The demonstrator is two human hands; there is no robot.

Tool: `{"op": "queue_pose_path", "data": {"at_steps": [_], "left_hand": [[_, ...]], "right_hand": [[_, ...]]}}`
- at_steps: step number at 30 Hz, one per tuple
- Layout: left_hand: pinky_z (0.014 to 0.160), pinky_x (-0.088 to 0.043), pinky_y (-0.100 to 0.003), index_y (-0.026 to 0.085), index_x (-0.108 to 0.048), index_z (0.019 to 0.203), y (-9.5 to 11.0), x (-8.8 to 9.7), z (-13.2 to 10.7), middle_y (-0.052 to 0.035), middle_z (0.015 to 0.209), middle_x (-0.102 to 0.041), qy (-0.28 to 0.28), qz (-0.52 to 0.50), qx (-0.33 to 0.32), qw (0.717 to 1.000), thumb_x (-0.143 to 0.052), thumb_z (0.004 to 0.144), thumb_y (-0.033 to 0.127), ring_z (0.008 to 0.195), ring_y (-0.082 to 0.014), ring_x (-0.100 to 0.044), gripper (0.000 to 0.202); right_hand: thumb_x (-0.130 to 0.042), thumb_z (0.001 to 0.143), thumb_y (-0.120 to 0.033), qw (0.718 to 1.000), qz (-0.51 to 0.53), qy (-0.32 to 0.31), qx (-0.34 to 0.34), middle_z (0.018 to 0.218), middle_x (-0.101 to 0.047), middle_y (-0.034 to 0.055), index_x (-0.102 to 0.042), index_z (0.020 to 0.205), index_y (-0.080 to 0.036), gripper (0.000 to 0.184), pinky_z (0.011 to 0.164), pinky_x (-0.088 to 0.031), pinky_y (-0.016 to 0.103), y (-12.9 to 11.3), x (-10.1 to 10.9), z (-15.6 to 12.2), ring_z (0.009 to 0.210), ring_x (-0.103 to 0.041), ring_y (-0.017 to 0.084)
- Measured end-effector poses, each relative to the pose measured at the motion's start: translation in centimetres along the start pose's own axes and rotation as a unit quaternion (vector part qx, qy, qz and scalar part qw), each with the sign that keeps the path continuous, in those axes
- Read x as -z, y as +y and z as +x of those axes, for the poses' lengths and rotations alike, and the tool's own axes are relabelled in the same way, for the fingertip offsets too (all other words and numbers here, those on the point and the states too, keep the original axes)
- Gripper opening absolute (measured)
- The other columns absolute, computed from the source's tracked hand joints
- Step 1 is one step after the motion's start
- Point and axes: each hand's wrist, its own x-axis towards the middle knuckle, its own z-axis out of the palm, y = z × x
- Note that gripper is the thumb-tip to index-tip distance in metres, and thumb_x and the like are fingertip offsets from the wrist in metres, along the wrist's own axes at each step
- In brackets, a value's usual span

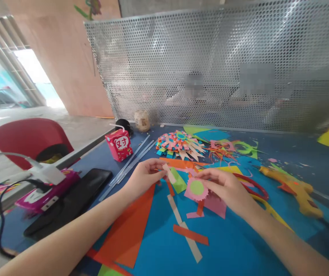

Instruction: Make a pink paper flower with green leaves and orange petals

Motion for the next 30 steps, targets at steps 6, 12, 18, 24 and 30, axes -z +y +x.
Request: {"op": "queue_pose_path", "data": {"at_steps": [6,12,18,24,30], "left_hand": [[0.043,-0.045,-0.019,0.014,-0.056,0.095,-0.3,-0.2,-0.3,-0.0038,0.08,-0.064,-0.005,-0.01,-0.001,1.0,-0.063,0.069,0.023,0.072,-0.0168,-0.065,0.028],[0.042,-0.045,-0.019,0.015,-0.057,0.096,0.7,0.0,-0.9,-0.0018,0.076,-0.062,-0.022,-0.017,-0.019,0.999,-0.061,0.07,0.023,0.07,-0.0156,-0.064,0.028],[0.036,-0.042,-0.02,0.014,-0.058,0.095,0.2,-0.3,-1.3,0.0007,0.067,-0.058,-0.088,0.023,0.014,0.996,-0.06,0.07,0.029,0.055,-0.0137,-0.061,0.028],[0.046,-0.044,-0.021,0.017,-0.062,0.084,-0.2,-0.6,-2.0,0.0006,0.065,-0.061,-0.146,0.129,-0.025,0.98,-0.055,0.076,0.031,0.051,-0.0107,-0.058,0.018],[0.051,-0.043,-0.021,0.018,-0.066,0.087,0.8,-0.7,-2.6,0.0001,0.066,-0.062,-0.153,0.242,-0.085,0.954,-0.05,0.079,0.028,0.053,-0.0104,-0.055,0.02]], "right_hand": [[-0.056,0.075,-0.03,1.0,-0.002,-0.022,0.009,0.087,-0.07,0.0039,-0.062,0.086,-0.021,0.016,0.073,-0.053,0.033,0.0,-0.5,-0.3,0.084,-0.065,0.02],[-0.056,0.075,-0.033,1.0,-0.021,-0.015,-0.017,0.083,-0.067,0.0025,-0.054,0.104,-0.022,0.031,0.063,-0.05,0.031,0.3,-0.4,-0.3,0.075,-0.064,0.018],[-0.055,0.076,-0.036,0.999,-0.018,-0.031,-0.031,0.081,-0.068,0.0033,-0.052,0.104,-0.021,0.032,0.066,-0.05,0.033,0.3,-0.6,-0.3,0.077,-0.065,0.02],[-0.054,0.075,-0.034,0.998,-0.055,-0.029,-0.025,0.081,-0.069,0.0042,-0.054,0.098,-0.021,0.027,0.068,-0.052,0.035,0.2,-0.7,-0.4,0.077,-0.066,0.022],[-0.054,0.073,-0.032,0.998,-0.058,-0.02,0.003,0.083,-0.068,0.0055,-0.055,0.096,-0.019,0.026,0.071,-0.052,0.034,0.2,-0.8,-0.2,0.08,-0.066,0.021]]}}
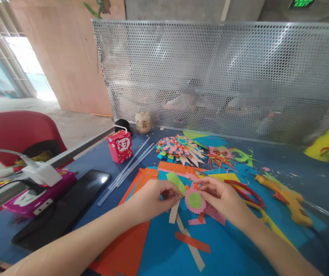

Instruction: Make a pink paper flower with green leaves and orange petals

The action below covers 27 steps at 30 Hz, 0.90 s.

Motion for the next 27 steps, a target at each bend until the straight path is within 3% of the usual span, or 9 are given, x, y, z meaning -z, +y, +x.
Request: {"op": "queue_pose_path", "data": {"at_steps": [11,16,22,24,27], "left_hand": [[0.065,-0.045,-0.025,0.02,-0.066,0.095,-0.2,0.0,-0.2,-0.0048,0.084,-0.069,-0.053,0.19,-0.071,0.978,-0.048,0.082,0.024,0.072,-0.016,-0.062,0.024],[0.071,-0.047,-0.027,0.021,-0.063,0.1,0.0,0.6,0.0,-0.0052,0.095,-0.067,-0.016,0.24,-0.054,0.969,-0.047,0.083,0.028,0.08,-0.0177,-0.063,0.025],[0.076,-0.048,-0.033,0.02,-0.059,0.104,-0.3,3.5,0.0,-0.0073,0.102,-0.065,0.154,0.353,0.072,0.92,-0.038,0.086,0.035,0.092,-0.0229,-0.062,0.031],[0.076,-0.048,-0.036,0.017,-0.057,0.108,-0.6,4.1,0.0,-0.0112,0.107,-0.063,0.175,0.395,0.125,0.893,-0.04,0.085,0.039,0.096,-0.0269,-0.061,0.036],[0.073,-0.048,-0.04,0.012,-0.055,0.11,-0.8,3.8,-0.1,-0.0168,0.106,-0.062,0.15,0.442,0.182,0.866,-0.045,0.08,0.05,0.095,-0.0325,-0.06,0.049]], "right_hand": [[-0.052,0.075,-0.028,1.0,-0.007,-0.008,-0.008,0.084,-0.066,0.0052,-0.054,0.094,-0.019,0.021,0.071,-0.051,0.034,-0.4,-0.3,-0.1,0.081,-0.064,0.02],[-0.052,0.076,-0.029,1.0,-0.018,-0.016,-0.009,0.088,-0.064,0.0079,-0.055,0.097,-0.016,0.025,0.073,-0.05,0.035,-0.2,-0.4,-0.3,0.084,-0.063,0.021],[-0.05,0.078,-0.026,0.999,-0.047,-0.012,-0.001,0.089,-0.062,0.0078,-0.055,0.1,-0.017,0.025,0.072,-0.05,0.033,0.3,-0.5,-0.3,0.085,-0.062,0.019],[-0.05,0.078,-0.024,0.999,-0.051,-0.013,0.005,0.088,-0.063,0.0072,-0.055,0.1,-0.017,0.024,0.072,-0.051,0.032,0.5,-0.6,-0.2,0.083,-0.062,0.018],[-0.048,0.077,-0.022,0.998,-0.059,-0.001,0.015,0.086,-0.063,0.0066,-0.054,0.098,-0.017,0.022,0.071,-0.051,0.032,0.7,-0.6,0.0,0.081,-0.063,0.018]]}}
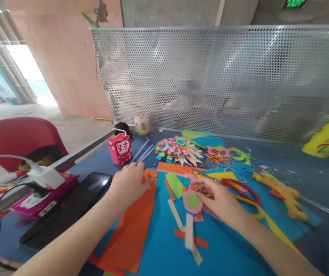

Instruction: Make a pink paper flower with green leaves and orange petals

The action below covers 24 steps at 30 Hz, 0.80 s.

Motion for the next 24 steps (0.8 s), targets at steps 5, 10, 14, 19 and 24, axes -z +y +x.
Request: {"op": "queue_pose_path", "data": {"at_steps": [5,10,14,19,24], "left_hand": [[0.082,-0.045,-0.046,0.01,-0.057,0.109,1.2,-0.3,-1.1,-0.0194,0.108,-0.062,-0.044,0.015,-0.037,0.998,-0.05,0.074,0.057,0.103,-0.037,-0.055,0.059],[0.086,-0.041,-0.049,0.012,-0.057,0.11,1.6,-0.2,-1.2,-0.0189,0.116,-0.059,-0.012,0.007,-0.05,0.999,-0.05,0.077,0.049,0.11,-0.0369,-0.051,0.05],[0.092,-0.039,-0.045,0.016,-0.054,0.115,2.1,-0.5,-1.2,-0.013,0.118,-0.06,0.005,-0.079,-0.129,0.989,-0.048,0.081,0.042,0.11,-0.0298,-0.052,0.043],[0.096,-0.037,-0.044,0.014,-0.043,0.127,3.2,-1.9,-1.3,-0.0132,0.126,-0.055,0.001,-0.149,-0.213,0.966,-0.051,0.077,0.051,0.116,-0.0287,-0.049,0.063],[0.096,-0.037,-0.043,0.016,-0.045,0.124,3.7,-3.0,-0.6,-0.0109,0.119,-0.061,0.003,-0.151,-0.268,0.952,-0.055,0.078,0.04,0.109,-0.0262,-0.055,0.053]], "right_hand": [[-0.046,0.077,-0.021,0.998,-0.038,0.038,0.014,0.083,-0.061,0.0057,-0.052,0.096,-0.018,0.019,0.068,-0.051,0.031,0.3,0.0,0.3,0.08,-0.062,0.018],[-0.046,0.079,-0.018,0.995,-0.086,0.042,0.028,0.083,-0.062,0.0058,-0.054,0.098,-0.016,0.021,0.066,-0.05,0.03,-0.2,0.0,-0.1,0.077,-0.062,0.017],[-0.046,0.079,-0.015,0.991,-0.12,0.039,0.038,0.084,-0.062,0.0044,-0.054,0.102,-0.018,0.024,0.068,-0.049,0.029,-0.6,0.1,-0.3,0.078,-0.062,0.017],[-0.045,0.079,-0.011,0.985,-0.161,0.055,0.033,0.082,-0.062,0.0034,-0.054,0.103,-0.019,0.027,0.067,-0.049,0.028,-0.7,0.7,-0.1,0.077,-0.061,0.017],[-0.043,0.08,-0.013,0.977,-0.203,0.067,0.014,0.09,-0.063,0.0097,-0.054,0.103,-0.015,0.025,0.074,-0.049,0.034,-0.9,1.0,-0.3,0.085,-0.061,0.021]]}}
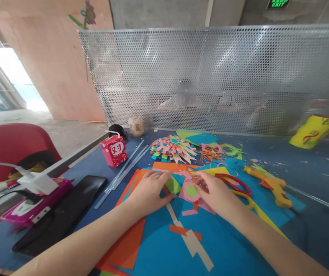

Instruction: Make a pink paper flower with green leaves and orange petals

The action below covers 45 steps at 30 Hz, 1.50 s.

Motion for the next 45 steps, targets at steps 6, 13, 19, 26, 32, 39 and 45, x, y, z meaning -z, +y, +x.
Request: {"op": "queue_pose_path", "data": {"at_steps": [6,13,19,26,32,39,45], "left_hand": [[0.088,-0.043,-0.035,0.016,-0.052,0.116,-0.5,-0.6,0.3,-0.0094,0.106,-0.067,-0.003,0.01,-0.031,0.999,-0.048,0.081,0.021,0.097,-0.0219,-0.062,0.035],[0.091,-0.041,-0.041,0.018,-0.049,0.119,0.1,-0.4,-0.1,-0.0104,0.113,-0.063,-0.001,-0.009,-0.011,1.0,-0.057,0.078,0.043,0.104,-0.0256,-0.058,0.049],[0.094,-0.04,-0.041,0.018,-0.045,0.125,0.5,-0.4,0.0,-0.0104,0.118,-0.061,-0.013,-0.043,0.028,0.999,-0.052,0.081,0.031,0.111,-0.0245,-0.054,0.047],[0.1,-0.034,-0.045,0.015,-0.042,0.129,0.3,-0.6,0.1,-0.0142,0.136,-0.046,0.007,-0.055,0.022,0.998,-0.054,0.079,0.04,0.124,-0.0268,-0.042,0.056],[0.099,-0.034,-0.046,0.019,-0.046,0.125,0.3,-0.9,0.3,-0.0109,0.13,-0.051,0.025,-0.072,0.043,0.996,-0.056,0.078,0.033,0.12,-0.0257,-0.047,0.05],[0.09,-0.038,-0.043,0.02,-0.055,0.111,0.2,-0.5,0.4,-0.0067,0.107,-0.065,0.067,-0.124,0.069,0.988,-0.056,0.078,0.023,0.098,-0.0221,-0.059,0.033],[0.092,-0.038,-0.043,0.022,-0.06,0.095,0.1,0.2,0.4,-0.0033,0.101,-0.068,0.11,-0.172,0.085,0.975,-0.051,0.082,0.026,0.096,-0.0212,-0.061,0.017]], "right_hand": [[-0.069,0.062,-0.053,0.98,-0.068,-0.113,0.151,0.14,-0.034,0.0115,-0.039,0.131,-0.023,0.082,0.104,-0.028,0.049,-0.8,1.1,-1.4,0.131,-0.025,0.031],[-0.063,0.055,-0.071,0.951,-0.188,-0.153,0.19,0.15,-0.013,0.0157,-0.017,0.143,-0.024,0.11,0.104,-0.01,0.062,-0.5,0.2,-1.6,0.135,-0.002,0.038],[-0.052,0.076,-0.059,0.959,-0.204,-0.077,0.183,0.146,-0.024,0.016,-0.022,0.14,-0.02,0.081,0.103,-0.019,0.059,-0.6,-0.3,-1.6,0.135,-0.013,0.033],[-0.051,0.077,-0.058,0.969,-0.192,-0.013,0.155,0.139,-0.032,0.0153,-0.025,0.136,-0.022,0.074,0.1,-0.027,0.056,0.1,0.1,-1.1,0.129,-0.024,0.033],[-0.054,0.077,-0.052,0.968,-0.201,0.032,0.147,0.134,-0.038,0.0143,-0.03,0.132,-0.022,0.067,0.098,-0.029,0.054,0.6,0.1,-0.8,0.125,-0.031,0.033],[-0.054,0.079,-0.038,0.969,-0.213,0.054,0.114,0.126,-0.049,0.0126,-0.05,0.12,-0.022,0.043,0.094,-0.03,0.055,0.9,0.8,-0.3,0.117,-0.041,0.033],[-0.056,0.081,-0.03,0.976,-0.191,0.057,0.092,0.115,-0.059,0.0104,-0.066,0.096,-0.023,0.019,0.09,-0.032,0.055,1.9,0.9,0.5,0.109,-0.047,0.033]]}}
